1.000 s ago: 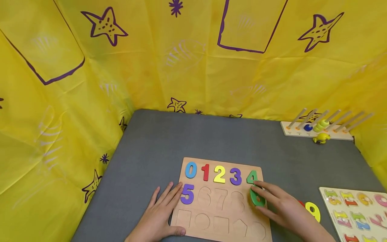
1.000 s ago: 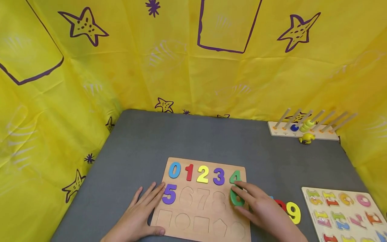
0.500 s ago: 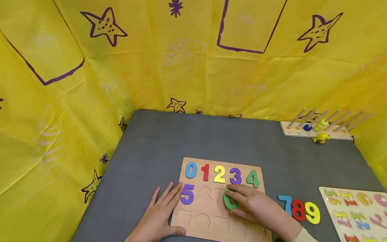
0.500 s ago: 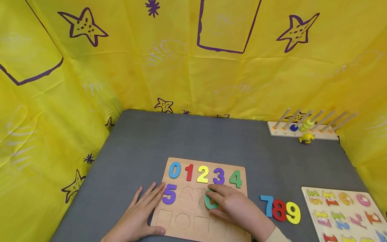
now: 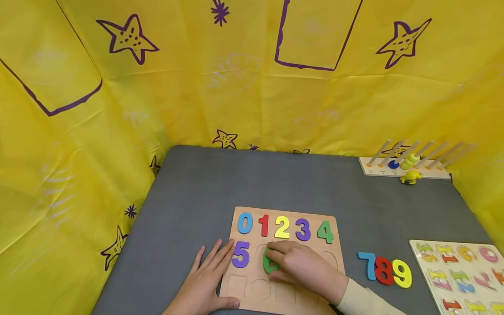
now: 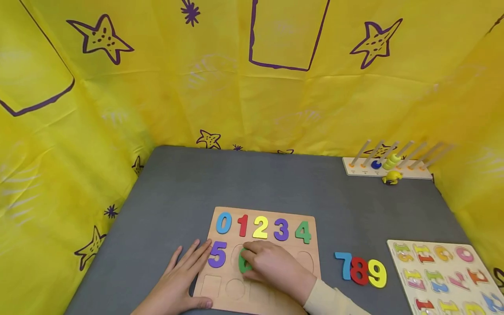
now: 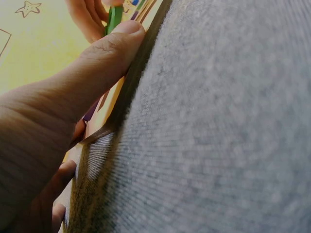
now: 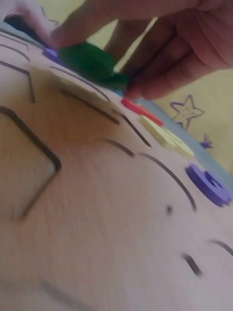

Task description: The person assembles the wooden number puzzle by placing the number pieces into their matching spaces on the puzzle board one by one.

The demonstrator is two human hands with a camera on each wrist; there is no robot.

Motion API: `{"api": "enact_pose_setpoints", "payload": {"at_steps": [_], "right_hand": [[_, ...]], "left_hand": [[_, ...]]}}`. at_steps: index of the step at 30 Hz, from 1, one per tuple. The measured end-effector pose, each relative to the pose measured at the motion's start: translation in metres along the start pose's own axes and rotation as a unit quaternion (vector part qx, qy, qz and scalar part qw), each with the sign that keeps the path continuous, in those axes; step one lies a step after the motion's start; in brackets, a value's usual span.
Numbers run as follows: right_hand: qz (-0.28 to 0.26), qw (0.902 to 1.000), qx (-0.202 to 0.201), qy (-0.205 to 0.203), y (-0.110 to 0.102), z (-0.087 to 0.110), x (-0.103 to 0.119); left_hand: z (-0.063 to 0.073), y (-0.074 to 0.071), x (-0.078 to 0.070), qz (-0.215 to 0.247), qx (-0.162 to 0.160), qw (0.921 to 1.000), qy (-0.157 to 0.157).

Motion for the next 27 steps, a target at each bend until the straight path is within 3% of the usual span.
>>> {"api": "enact_pose_setpoints", "payload": {"at_steps": [15, 27], "right_hand": [[0.074, 0.9965, -0.001, 0.040, 0.018, -0.027, 0.013], [0.067, 0.9963, -0.006, 0.053, 0.021, -0.027, 0.012]], "left_hand": [[0.001, 0.001, 0.003, 0.000, 0.004, 1.0000, -0.007], [0.001, 0.000, 0.002, 0.003, -0.004, 1.0000, -0.002]]}}
Point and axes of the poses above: each hand's wrist, its own z-axis away from the middle knuckle, its own y-axis out of the palm, x = y × z, the point moved 5 cm from there along -z, towards the middle knuckle, and after that the axes turned 8 degrees about y, right-handed, at the moved point
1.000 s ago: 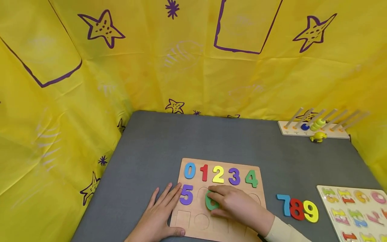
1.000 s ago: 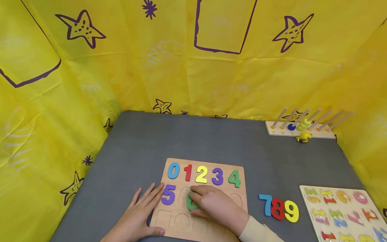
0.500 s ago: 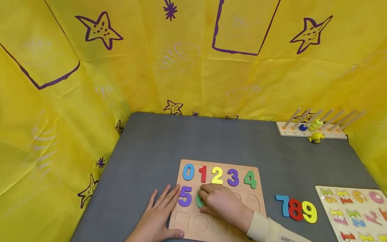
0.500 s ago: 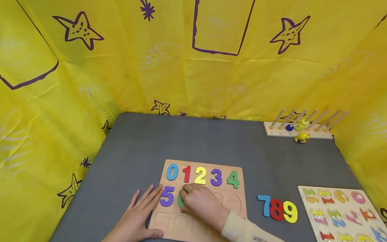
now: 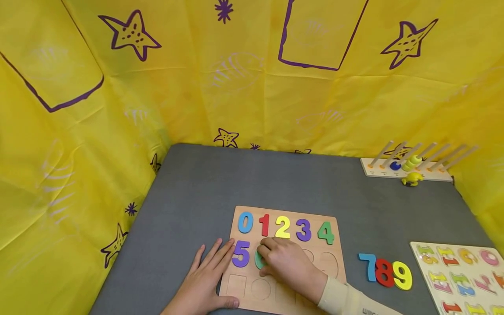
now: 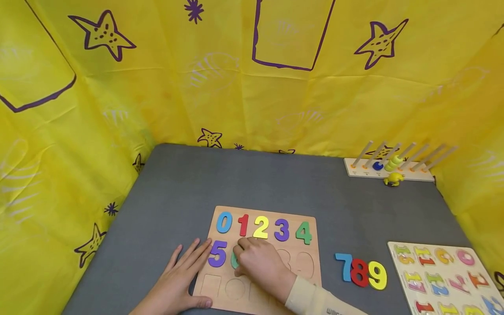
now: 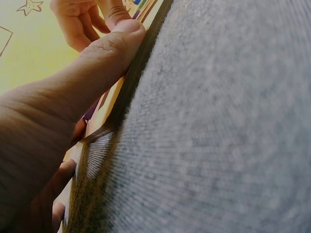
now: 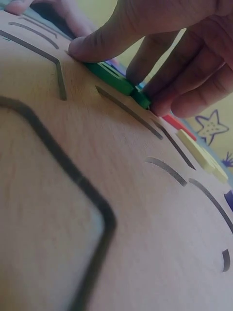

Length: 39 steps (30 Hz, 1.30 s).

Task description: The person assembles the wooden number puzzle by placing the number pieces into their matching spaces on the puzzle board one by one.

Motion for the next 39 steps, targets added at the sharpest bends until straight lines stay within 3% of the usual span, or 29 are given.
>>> {"api": "enact_pose_setpoints", "payload": {"at_steps": [8, 15, 20, 25, 32, 39], "right_hand": [[-0.029, 0.9994, 0.006, 0.018, -0.001, 0.006, -0.005], [-0.126, 0.9893, -0.014, 0.072, -0.023, 0.027, -0.027], [-0.121, 0.9877, -0.038, 0.091, -0.040, 0.059, -0.058], [-0.093, 0.9896, -0.049, 0.097, -0.044, 0.106, -0.100], [-0.095, 0.9833, -0.009, 0.155, -0.037, 0.169, -0.146], [-0.098, 0.9776, 0.011, 0.186, -0.030, 0.198, -0.163]], "left_hand": [[0.000, 0.000, 0.000, 0.003, 0.003, 1.0000, 0.000], [0.000, 0.002, 0.000, 0.007, -0.004, 1.0000, 0.005], [0.000, 0.002, 0.002, 0.008, -0.014, 0.9998, 0.009], [0.000, 0.003, 0.001, 0.008, -0.014, 0.9998, 0.012], [-0.001, 0.001, 0.000, 0.016, 0.000, 0.9999, 0.002], [-0.002, 0.000, 0.000, 0.021, 0.005, 0.9997, -0.006]]}}
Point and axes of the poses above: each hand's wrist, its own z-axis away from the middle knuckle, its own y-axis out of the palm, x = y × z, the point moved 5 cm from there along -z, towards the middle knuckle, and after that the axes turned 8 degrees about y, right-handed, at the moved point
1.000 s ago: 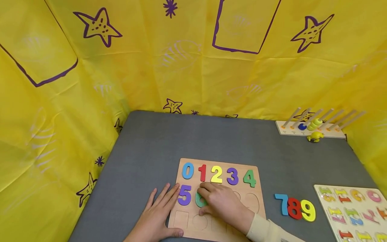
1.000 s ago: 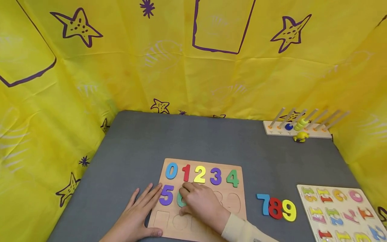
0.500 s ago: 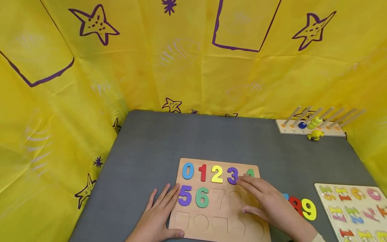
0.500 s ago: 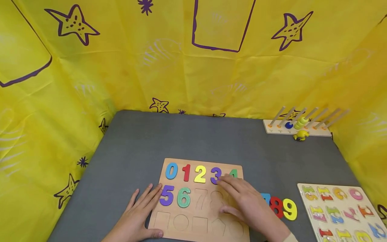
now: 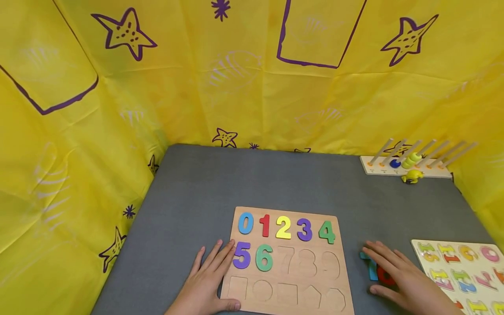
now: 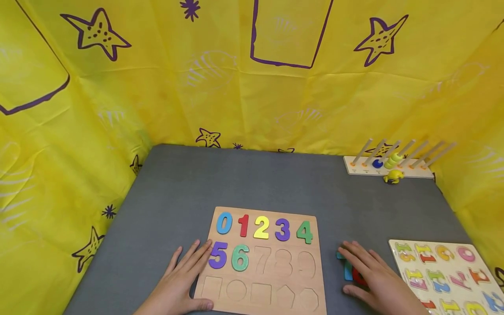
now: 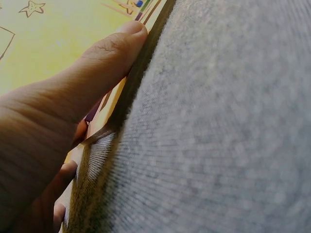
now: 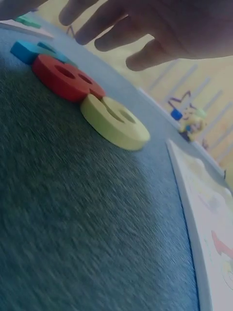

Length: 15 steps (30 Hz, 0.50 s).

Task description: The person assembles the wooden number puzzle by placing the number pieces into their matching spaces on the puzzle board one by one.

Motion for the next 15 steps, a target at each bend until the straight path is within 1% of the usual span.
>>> {"api": "enact_pose_setpoints", "payload": {"at_steps": [3, 6, 11, 15], "right_hand": [[0.010, 0.9999, -0.003, 0.001, 0.0019, 0.0041, -0.0047], [0.023, 0.9997, -0.010, -0.006, 0.0037, 0.0065, -0.0067], [0.046, 0.9980, -0.027, -0.033, 0.0058, 0.0078, -0.0065], [0.051, 0.9967, -0.040, -0.049, 0.0060, 0.0071, -0.0060]], "left_hand": [[-0.0003, 0.0011, 0.0004, 0.003, 0.005, 1.0000, -0.001], [0.0000, 0.0028, 0.0009, 0.004, 0.010, 0.9999, -0.004], [0.0005, 0.0035, 0.0010, 0.002, 0.010, 0.9999, -0.007], [-0.0003, 0.0027, 0.0008, -0.006, 0.007, 0.9999, -0.005]]}}
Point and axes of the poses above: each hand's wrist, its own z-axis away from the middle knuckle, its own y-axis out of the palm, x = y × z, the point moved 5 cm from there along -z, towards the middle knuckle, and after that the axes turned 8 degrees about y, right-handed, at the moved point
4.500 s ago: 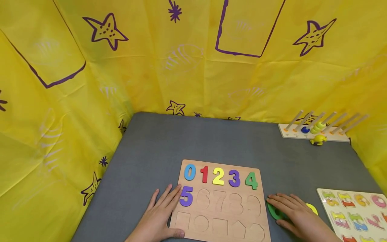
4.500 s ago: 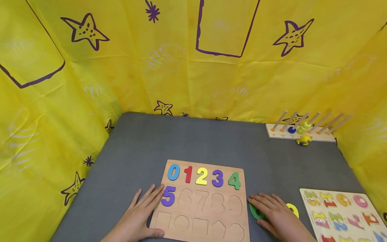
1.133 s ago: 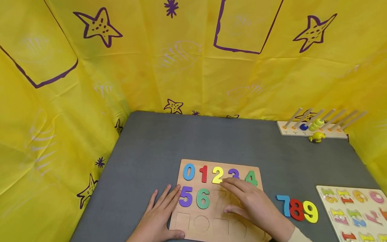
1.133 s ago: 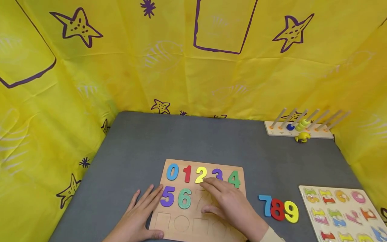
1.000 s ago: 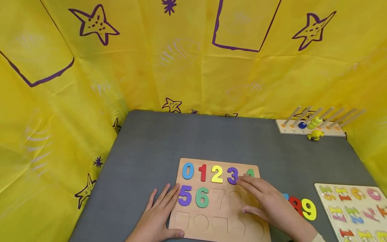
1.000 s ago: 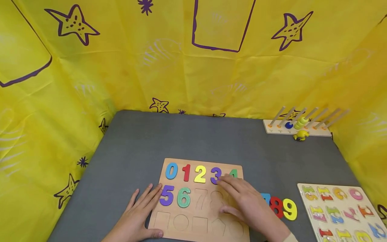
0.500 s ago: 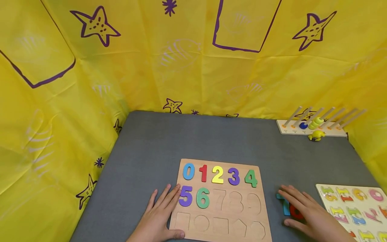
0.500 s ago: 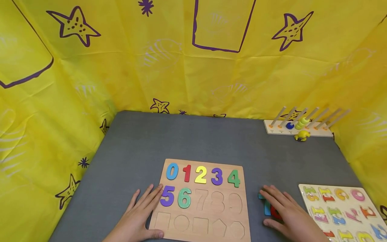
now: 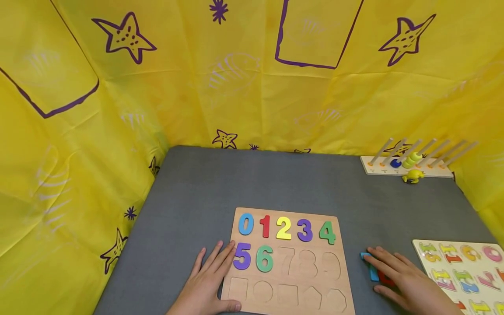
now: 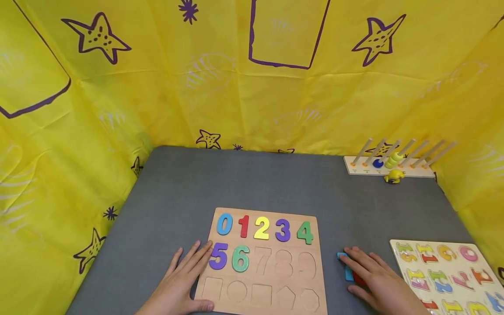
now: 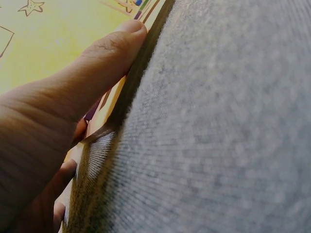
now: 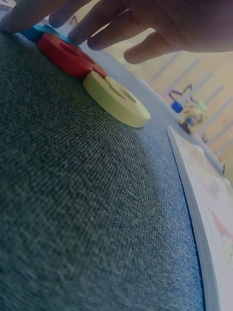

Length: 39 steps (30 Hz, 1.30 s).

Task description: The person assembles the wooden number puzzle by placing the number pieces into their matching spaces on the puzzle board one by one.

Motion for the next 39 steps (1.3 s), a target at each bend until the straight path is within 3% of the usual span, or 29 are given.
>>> {"api": "enact_pose_setpoints", "payload": {"at_steps": [17, 23, 31, 35, 39], "right_hand": [[0.011, 0.9997, -0.020, -0.006, -0.003, -0.004, -0.001], [-0.017, 0.9989, -0.039, -0.018, -0.009, -0.011, 0.004], [-0.070, 0.9943, -0.074, -0.031, -0.025, -0.032, 0.030], [-0.105, 0.9866, -0.101, -0.073, -0.028, -0.051, 0.053], [-0.119, 0.9823, -0.100, -0.104, -0.024, -0.067, 0.076]], "left_hand": [[0.002, 0.002, 0.001, 0.013, -0.010, 0.9999, 0.002], [0.002, 0.001, 0.001, 0.014, -0.002, 0.9999, -0.002], [0.000, 0.002, 0.002, 0.018, 0.009, 0.9998, -0.006], [0.000, 0.001, 0.002, 0.015, 0.007, 0.9998, -0.007], [0.000, -0.001, 0.000, 0.010, 0.000, 0.9999, 0.002]]}}
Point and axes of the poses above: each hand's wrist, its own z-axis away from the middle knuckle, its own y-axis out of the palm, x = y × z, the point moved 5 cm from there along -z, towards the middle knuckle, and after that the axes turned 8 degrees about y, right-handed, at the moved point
